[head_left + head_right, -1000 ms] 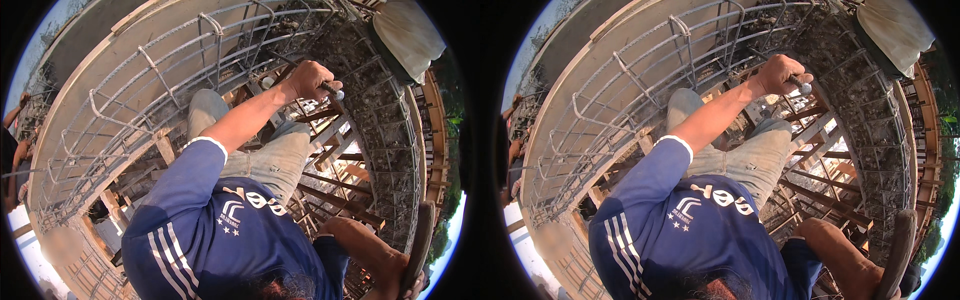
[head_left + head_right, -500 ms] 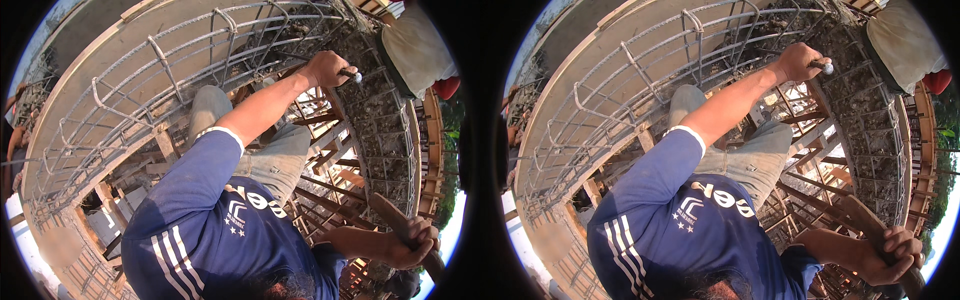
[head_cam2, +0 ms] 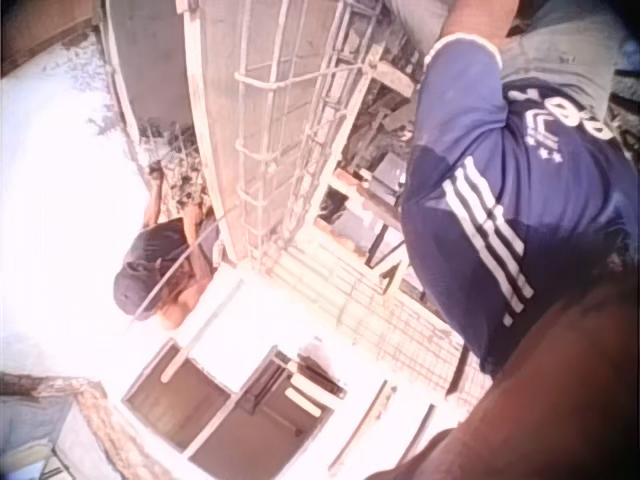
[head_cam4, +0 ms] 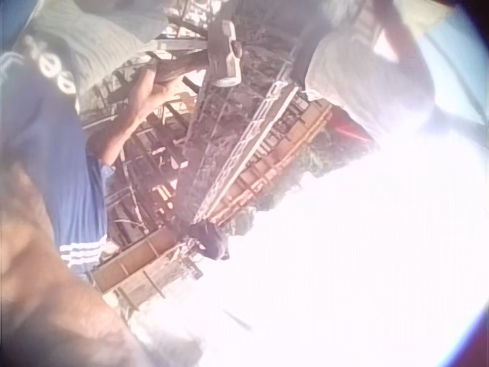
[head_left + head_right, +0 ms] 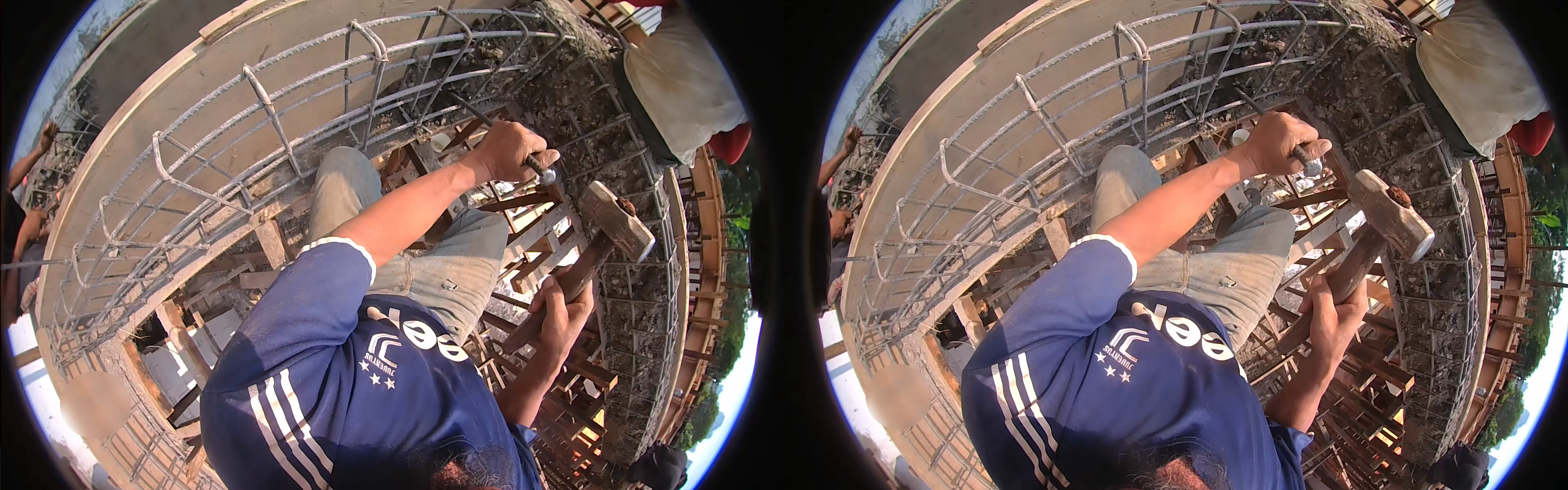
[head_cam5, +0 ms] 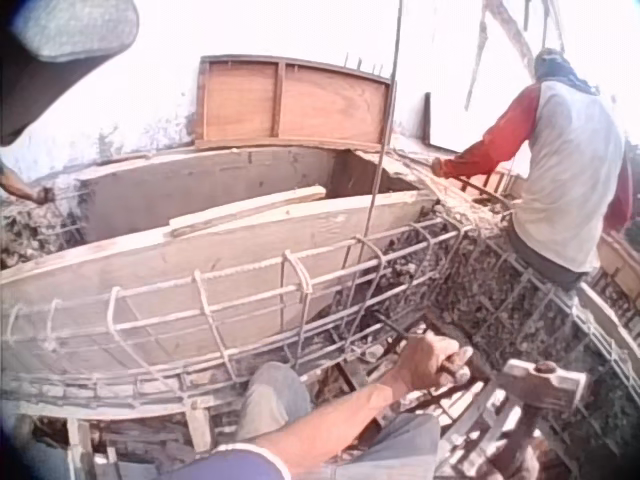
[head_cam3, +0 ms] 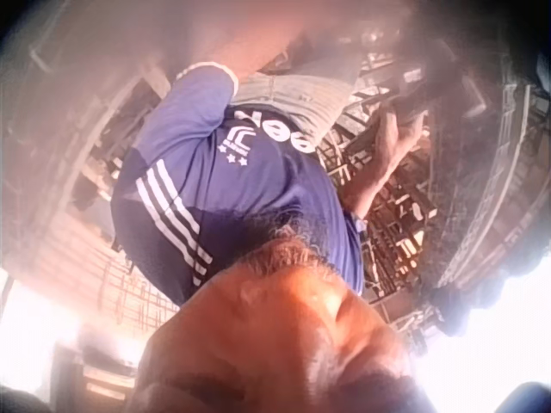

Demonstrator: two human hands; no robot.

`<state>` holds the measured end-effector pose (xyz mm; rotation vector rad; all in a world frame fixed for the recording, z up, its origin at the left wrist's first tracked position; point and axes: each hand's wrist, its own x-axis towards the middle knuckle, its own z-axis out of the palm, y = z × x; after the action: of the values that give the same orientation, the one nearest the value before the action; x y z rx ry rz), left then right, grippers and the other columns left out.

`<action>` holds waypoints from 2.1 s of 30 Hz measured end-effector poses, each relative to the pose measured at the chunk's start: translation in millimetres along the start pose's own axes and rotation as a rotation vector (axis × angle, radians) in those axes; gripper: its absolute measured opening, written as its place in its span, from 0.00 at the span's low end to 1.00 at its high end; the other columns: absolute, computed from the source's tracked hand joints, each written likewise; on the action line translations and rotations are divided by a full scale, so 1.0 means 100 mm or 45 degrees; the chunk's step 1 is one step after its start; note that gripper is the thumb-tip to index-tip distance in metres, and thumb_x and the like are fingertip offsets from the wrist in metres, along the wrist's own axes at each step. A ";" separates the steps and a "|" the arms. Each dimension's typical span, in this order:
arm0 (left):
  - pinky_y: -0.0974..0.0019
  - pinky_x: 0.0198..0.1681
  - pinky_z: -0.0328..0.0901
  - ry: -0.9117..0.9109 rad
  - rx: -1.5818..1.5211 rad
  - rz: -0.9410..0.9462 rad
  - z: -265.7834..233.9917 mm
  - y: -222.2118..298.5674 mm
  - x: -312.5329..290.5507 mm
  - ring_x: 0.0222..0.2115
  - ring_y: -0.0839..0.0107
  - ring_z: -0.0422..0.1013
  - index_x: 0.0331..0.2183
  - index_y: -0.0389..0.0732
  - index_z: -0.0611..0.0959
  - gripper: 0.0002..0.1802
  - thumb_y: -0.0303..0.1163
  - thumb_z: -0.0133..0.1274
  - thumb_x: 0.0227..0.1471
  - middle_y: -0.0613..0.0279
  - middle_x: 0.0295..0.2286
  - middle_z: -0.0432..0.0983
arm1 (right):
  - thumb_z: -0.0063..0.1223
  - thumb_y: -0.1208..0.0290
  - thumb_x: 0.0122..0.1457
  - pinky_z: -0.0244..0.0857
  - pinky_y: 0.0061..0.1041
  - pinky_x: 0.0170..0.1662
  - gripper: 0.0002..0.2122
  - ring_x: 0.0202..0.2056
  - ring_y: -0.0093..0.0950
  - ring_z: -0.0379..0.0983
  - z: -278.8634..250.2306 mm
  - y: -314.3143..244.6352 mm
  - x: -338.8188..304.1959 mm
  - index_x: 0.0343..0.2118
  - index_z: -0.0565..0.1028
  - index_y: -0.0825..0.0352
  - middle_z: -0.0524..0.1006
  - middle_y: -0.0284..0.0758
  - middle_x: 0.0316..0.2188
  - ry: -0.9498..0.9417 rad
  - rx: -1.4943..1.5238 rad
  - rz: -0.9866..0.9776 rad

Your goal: The person uses a hammer and a metal tool to twist and secure wire around a rebar framework on a construction site.

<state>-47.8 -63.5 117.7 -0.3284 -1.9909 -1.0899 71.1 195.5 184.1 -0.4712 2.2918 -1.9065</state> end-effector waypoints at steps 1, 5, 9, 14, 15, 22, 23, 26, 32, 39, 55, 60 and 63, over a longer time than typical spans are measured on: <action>0.55 0.22 0.62 -0.010 0.020 -0.008 0.00 0.01 -0.07 0.17 0.50 0.70 0.14 0.40 0.75 0.26 0.45 0.53 0.56 0.51 0.13 0.70 | 0.54 0.80 0.57 0.62 0.19 0.19 0.09 0.16 0.19 0.66 -0.08 -0.19 -0.05 0.39 0.68 0.70 0.72 0.34 0.23 0.048 0.020 -0.070; 0.54 0.20 0.59 0.163 -0.030 -0.094 -0.01 -0.01 0.15 0.15 0.52 0.67 0.14 0.40 0.74 0.27 0.46 0.53 0.57 0.53 0.13 0.69 | 0.51 0.74 0.60 0.63 0.27 0.22 0.09 0.18 0.24 0.62 -0.42 -1.14 -0.05 0.41 0.68 0.70 0.66 0.35 0.20 0.375 0.103 -1.034; 0.52 0.24 0.65 0.079 -0.026 -0.245 -0.01 0.05 0.35 0.20 0.49 0.73 0.15 0.41 0.78 0.26 0.49 0.52 0.57 0.51 0.15 0.73 | 0.50 0.70 0.52 0.61 0.28 0.29 0.06 0.20 0.26 0.61 -0.97 -1.76 0.04 0.20 0.69 0.58 0.64 0.27 0.20 0.570 0.448 -1.632; 0.54 0.22 0.62 0.184 0.020 -0.138 0.05 -0.01 0.21 0.17 0.51 0.69 0.14 0.41 0.76 0.26 0.46 0.53 0.57 0.52 0.14 0.70 | 0.49 0.82 0.60 0.63 0.22 0.21 0.04 0.17 0.19 0.64 0.39 0.17 0.32 0.34 0.67 0.65 0.70 0.30 0.22 0.290 -0.353 -0.655; 0.56 0.20 0.59 0.219 0.018 -0.118 0.04 -0.02 0.11 0.15 0.53 0.66 0.14 0.40 0.74 0.26 0.46 0.53 0.58 0.53 0.13 0.67 | 0.51 0.81 0.59 0.62 0.19 0.19 0.06 0.16 0.18 0.65 0.23 0.42 0.35 0.37 0.67 0.67 0.72 0.32 0.22 -0.158 -0.357 -0.106; 0.62 0.17 0.50 0.266 -0.198 -0.158 -0.11 -0.19 0.31 0.13 0.74 0.52 0.14 0.36 0.71 0.31 0.46 0.52 0.62 0.60 0.09 0.58 | 0.48 0.80 0.56 0.61 0.21 0.18 0.12 0.15 0.19 0.66 0.05 1.06 -0.30 0.44 0.67 0.69 0.70 0.29 0.19 -0.035 -0.129 0.505; 0.62 0.17 0.50 0.343 -0.219 -0.097 -0.09 -0.26 0.57 0.13 0.74 0.53 0.14 0.36 0.72 0.30 0.46 0.53 0.61 0.61 0.09 0.60 | 0.48 0.79 0.56 0.61 0.22 0.18 0.12 0.15 0.20 0.67 0.09 1.15 -0.37 0.44 0.68 0.70 0.70 0.30 0.19 -0.057 -0.128 0.600; 0.58 0.24 0.63 0.668 0.160 0.005 -0.07 -0.87 1.36 0.18 0.60 0.74 0.23 0.38 0.84 0.21 0.46 0.57 0.56 0.57 0.14 0.75 | 0.49 0.77 0.54 0.64 0.26 0.19 0.12 0.15 0.24 0.68 0.27 1.71 -0.55 0.43 0.70 0.71 0.72 0.32 0.19 -0.233 -0.180 0.787; 0.46 0.39 0.68 0.114 0.229 -0.478 0.30 -1.28 2.27 0.35 0.39 0.77 0.30 0.28 0.84 0.28 0.48 0.51 0.58 0.32 0.26 0.78 | 0.52 0.73 0.53 0.64 0.28 0.19 0.15 0.16 0.25 0.69 0.22 1.75 -0.54 0.45 0.71 0.69 0.72 0.34 0.19 -0.268 -0.239 0.799; 0.67 0.20 0.46 -0.065 -0.294 -0.284 -0.13 -0.50 0.93 0.17 0.81 0.52 0.14 0.39 0.66 0.31 0.46 0.54 0.62 0.77 0.13 0.55 | 0.52 0.73 0.52 0.65 0.28 0.18 0.16 0.15 0.25 0.70 0.19 1.93 -0.47 0.45 0.72 0.71 0.73 0.35 0.17 -0.220 -0.046 0.988; 0.68 0.18 0.42 0.112 -0.543 0.071 -0.64 -0.31 -0.05 0.15 0.78 0.48 0.15 0.44 0.58 0.31 0.46 0.47 0.66 0.70 0.13 0.52 | 0.52 0.74 0.53 0.65 0.27 0.17 0.22 0.15 0.25 0.70 0.16 1.82 -0.29 0.52 0.69 0.72 0.73 0.35 0.21 -0.328 0.039 1.028; 0.68 0.18 0.43 0.107 -0.707 0.106 -1.04 -0.02 -0.09 0.14 0.76 0.48 0.15 0.44 0.57 0.33 0.50 0.46 0.66 0.70 0.13 0.50 | 0.51 0.74 0.53 0.66 0.27 0.18 0.21 0.16 0.25 0.70 0.15 1.80 -0.30 0.51 0.70 0.71 0.73 0.34 0.21 -0.333 0.053 1.030; 0.68 0.17 0.44 0.101 -0.614 0.143 -1.11 0.14 0.01 0.13 0.76 0.48 0.15 0.44 0.57 0.32 0.49 0.45 0.66 0.70 0.12 0.50 | 0.51 0.74 0.52 0.66 0.27 0.18 0.18 0.16 0.24 0.70 0.15 1.85 -0.33 0.48 0.71 0.71 0.73 0.34 0.21 -0.348 0.072 1.011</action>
<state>19.0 -143.3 157.8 -0.6298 -1.6017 -1.4788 77.3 221.0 -3.1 0.1719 1.8337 -1.3935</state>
